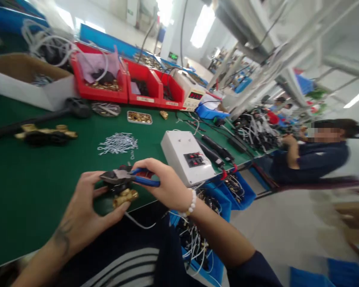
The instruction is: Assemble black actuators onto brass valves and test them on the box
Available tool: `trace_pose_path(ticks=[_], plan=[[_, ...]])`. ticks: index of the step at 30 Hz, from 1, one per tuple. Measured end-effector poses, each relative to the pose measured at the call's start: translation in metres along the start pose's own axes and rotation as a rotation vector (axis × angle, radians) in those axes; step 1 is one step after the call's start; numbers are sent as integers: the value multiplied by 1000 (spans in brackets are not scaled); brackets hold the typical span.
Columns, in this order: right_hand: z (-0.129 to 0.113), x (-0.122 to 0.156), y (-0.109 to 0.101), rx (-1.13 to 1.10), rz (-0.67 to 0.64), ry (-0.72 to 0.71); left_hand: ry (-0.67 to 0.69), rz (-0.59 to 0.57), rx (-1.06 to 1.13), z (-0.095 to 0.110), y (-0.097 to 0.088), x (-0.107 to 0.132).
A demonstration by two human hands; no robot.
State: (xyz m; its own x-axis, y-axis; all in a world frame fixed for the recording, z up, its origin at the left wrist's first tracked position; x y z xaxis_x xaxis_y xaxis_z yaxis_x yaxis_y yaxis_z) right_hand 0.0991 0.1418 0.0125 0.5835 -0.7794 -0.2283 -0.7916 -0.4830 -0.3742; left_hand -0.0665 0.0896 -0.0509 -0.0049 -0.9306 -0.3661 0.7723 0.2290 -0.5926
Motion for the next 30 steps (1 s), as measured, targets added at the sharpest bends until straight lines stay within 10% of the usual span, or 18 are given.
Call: trace_pose_path(ticks=[25, 30], plan=[[-41, 0, 45, 669, -271, -514, 141, -31, 138, 18, -1, -7], [-39, 2, -6, 456, 86, -371, 78, 16, 71, 14, -3, -9]])
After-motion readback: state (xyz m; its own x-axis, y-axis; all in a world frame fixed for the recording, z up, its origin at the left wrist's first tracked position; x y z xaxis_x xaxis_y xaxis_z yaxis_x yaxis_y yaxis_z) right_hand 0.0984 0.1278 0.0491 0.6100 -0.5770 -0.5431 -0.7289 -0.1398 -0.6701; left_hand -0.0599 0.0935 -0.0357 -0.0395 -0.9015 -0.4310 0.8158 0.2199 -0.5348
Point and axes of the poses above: each hand's wrist, its own x-axis away from the middle knuckle, its own y-axis out of the palm, z = x × y, the point moved 7 cm from there along -x, towards the middle knuckle, and after that the axes turned 13 degrees about -x, right-handed, at the moved point
